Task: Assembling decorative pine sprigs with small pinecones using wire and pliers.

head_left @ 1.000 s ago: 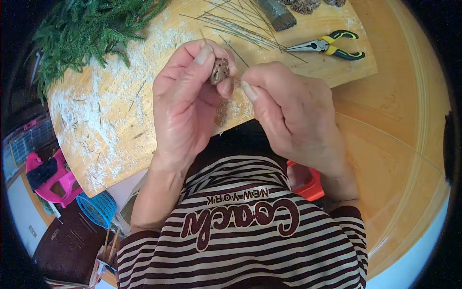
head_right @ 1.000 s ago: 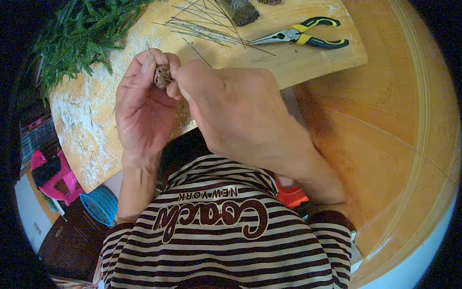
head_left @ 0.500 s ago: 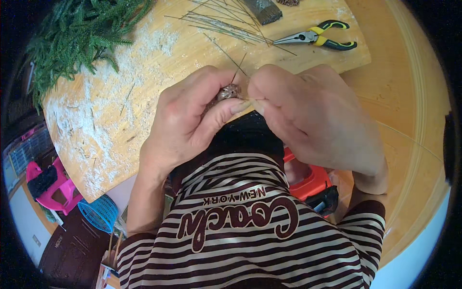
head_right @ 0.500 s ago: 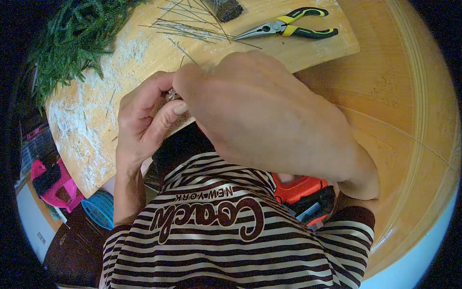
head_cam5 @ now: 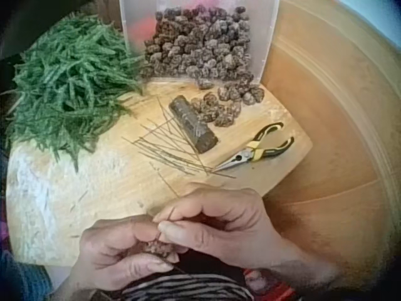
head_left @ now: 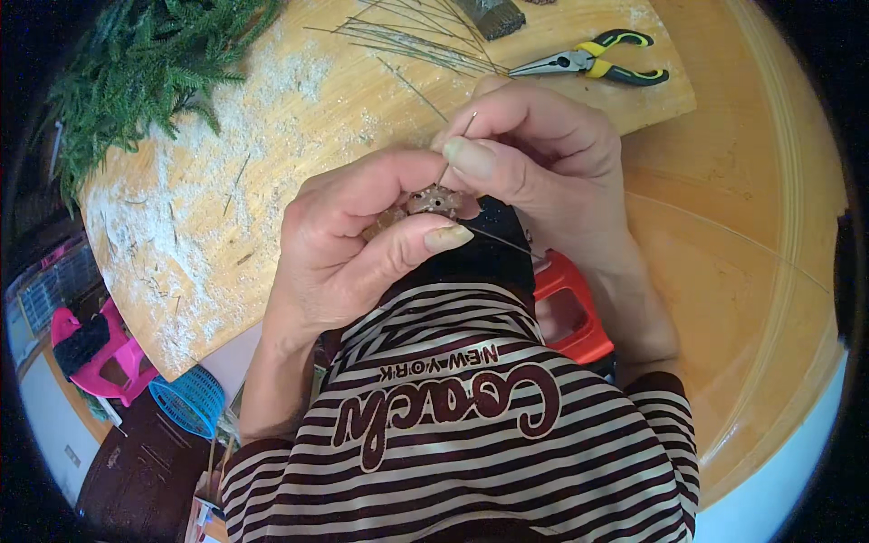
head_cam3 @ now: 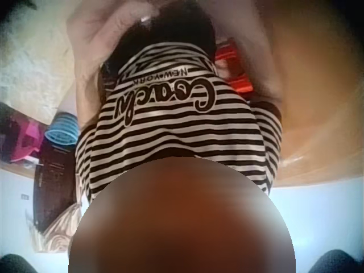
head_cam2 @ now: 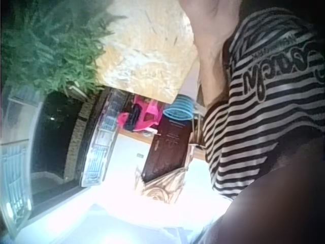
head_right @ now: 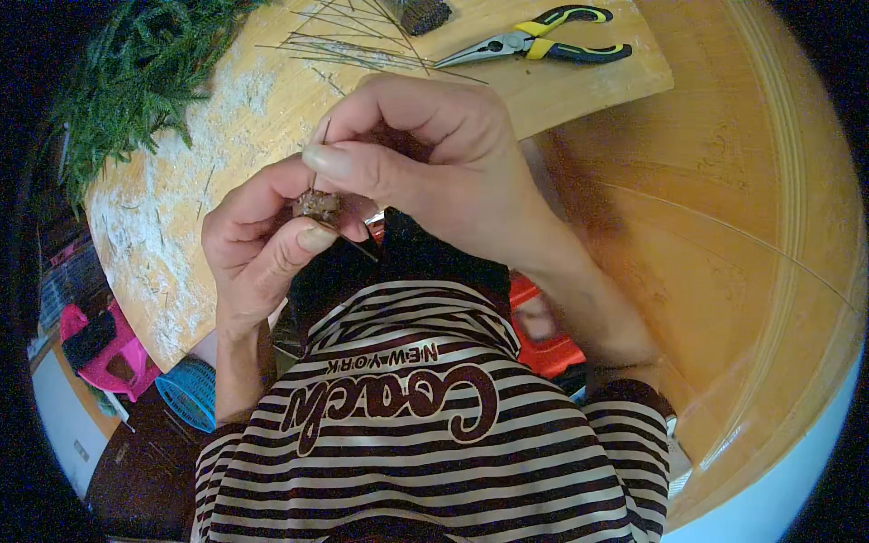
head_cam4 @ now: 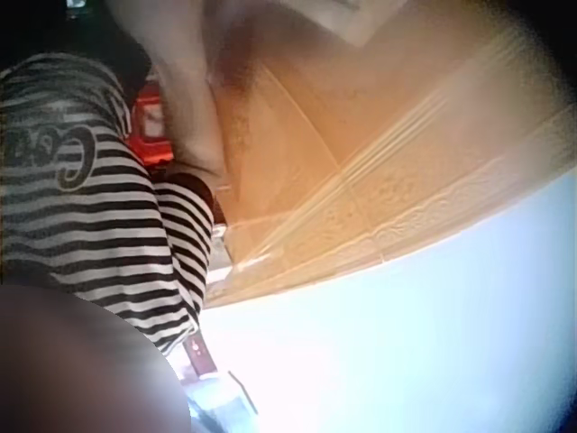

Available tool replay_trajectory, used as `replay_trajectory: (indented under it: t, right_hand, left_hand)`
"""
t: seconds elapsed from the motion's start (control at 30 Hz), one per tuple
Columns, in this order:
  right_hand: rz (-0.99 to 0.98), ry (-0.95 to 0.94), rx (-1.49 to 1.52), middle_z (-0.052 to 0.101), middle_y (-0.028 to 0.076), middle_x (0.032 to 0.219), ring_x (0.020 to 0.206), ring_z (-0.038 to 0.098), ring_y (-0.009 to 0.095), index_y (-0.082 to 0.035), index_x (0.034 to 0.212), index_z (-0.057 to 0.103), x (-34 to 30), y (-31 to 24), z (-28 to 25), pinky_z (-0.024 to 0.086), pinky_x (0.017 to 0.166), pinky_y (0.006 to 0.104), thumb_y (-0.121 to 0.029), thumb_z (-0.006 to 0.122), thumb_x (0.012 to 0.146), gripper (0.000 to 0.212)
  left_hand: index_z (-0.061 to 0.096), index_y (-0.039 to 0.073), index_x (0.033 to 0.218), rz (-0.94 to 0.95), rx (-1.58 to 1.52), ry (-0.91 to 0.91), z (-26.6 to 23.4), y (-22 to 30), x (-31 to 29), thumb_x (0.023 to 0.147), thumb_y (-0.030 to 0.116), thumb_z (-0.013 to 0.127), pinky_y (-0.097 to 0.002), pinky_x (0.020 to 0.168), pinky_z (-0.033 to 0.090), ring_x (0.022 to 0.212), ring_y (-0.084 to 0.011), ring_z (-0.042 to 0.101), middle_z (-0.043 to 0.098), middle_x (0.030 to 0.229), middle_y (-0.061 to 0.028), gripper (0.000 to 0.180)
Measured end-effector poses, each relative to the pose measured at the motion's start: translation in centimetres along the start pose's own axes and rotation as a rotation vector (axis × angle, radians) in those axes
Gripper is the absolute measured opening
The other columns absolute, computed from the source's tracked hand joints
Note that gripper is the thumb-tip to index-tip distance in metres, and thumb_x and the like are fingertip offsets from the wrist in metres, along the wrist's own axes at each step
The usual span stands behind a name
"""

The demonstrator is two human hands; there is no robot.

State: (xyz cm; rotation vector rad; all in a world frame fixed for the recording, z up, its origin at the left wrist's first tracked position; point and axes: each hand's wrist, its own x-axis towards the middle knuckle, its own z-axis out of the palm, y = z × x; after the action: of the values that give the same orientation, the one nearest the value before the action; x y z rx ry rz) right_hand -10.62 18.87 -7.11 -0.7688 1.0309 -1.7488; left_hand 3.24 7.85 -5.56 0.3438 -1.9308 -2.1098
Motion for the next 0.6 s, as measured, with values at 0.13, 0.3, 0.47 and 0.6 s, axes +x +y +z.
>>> replay_trajectory:
  t: [0.13, 0.3, 0.47, 0.6]
  right_hand:
    - [-0.081, 0.026, -0.061, 0.053, 0.001, 0.076, 0.067, 0.05, 0.005, 0.0, 0.088, 0.057, -0.1, 0.1, 0.5, 0.04, 0.061, 0.0178, -0.004, 0.057, 0.088, 0.004]
    - [-0.173, 0.081, -0.207, 0.052, 0.0, 0.071, 0.06, 0.047, 0.003, -0.001, 0.082, 0.053, -0.2, 0.4, 0.7, 0.037, 0.054, 0.0176, -0.004, 0.054, 0.09, 0.009]
    - [-0.286, 0.129, -0.254, 0.05, 0.001, 0.062, 0.048, 0.046, 0.005, 0.0, 0.08, 0.051, -0.1, 0.9, 0.9, 0.036, 0.042, 0.0202, -0.003, 0.053, 0.089, 0.01]
    - [-0.503, 0.186, -0.656, 0.044, 0.004, 0.06, 0.047, 0.044, 0.013, -0.001, 0.076, 0.051, 0.0, 0.8, 0.8, 0.034, 0.041, 0.0255, 0.002, 0.057, 0.082, 0.009]
  left_hand:
    - [0.061, -0.003, 0.101, -0.01, -0.01, 0.008, 0.3, -0.2, -0.3, 0.082, 0.009, 0.066, -0.025, 0.07, 0.049, 0.077, -0.0153, 0.064, 0.066, 0.086, -0.0083, 0.023]
    - [0.061, -0.003, 0.101, -0.018, 0.031, 0.029, 0.6, -0.3, -0.4, 0.082, 0.01, 0.067, -0.0253, 0.07, 0.05, 0.077, -0.0167, 0.065, 0.066, 0.086, -0.0093, 0.024]
    - [0.062, -0.002, 0.1, 0.008, 0.13, 0.036, 0.7, -0.7, -0.5, 0.081, 0.011, 0.068, -0.0258, 0.068, 0.05, 0.077, -0.0184, 0.065, 0.066, 0.086, -0.0107, 0.025]
    - [0.062, -0.002, 0.101, 0.206, 0.397, 0.02, 0.1, -1.2, -0.1, 0.08, 0.012, 0.068, -0.0268, 0.067, 0.05, 0.076, -0.0192, 0.065, 0.066, 0.085, -0.0116, 0.026]
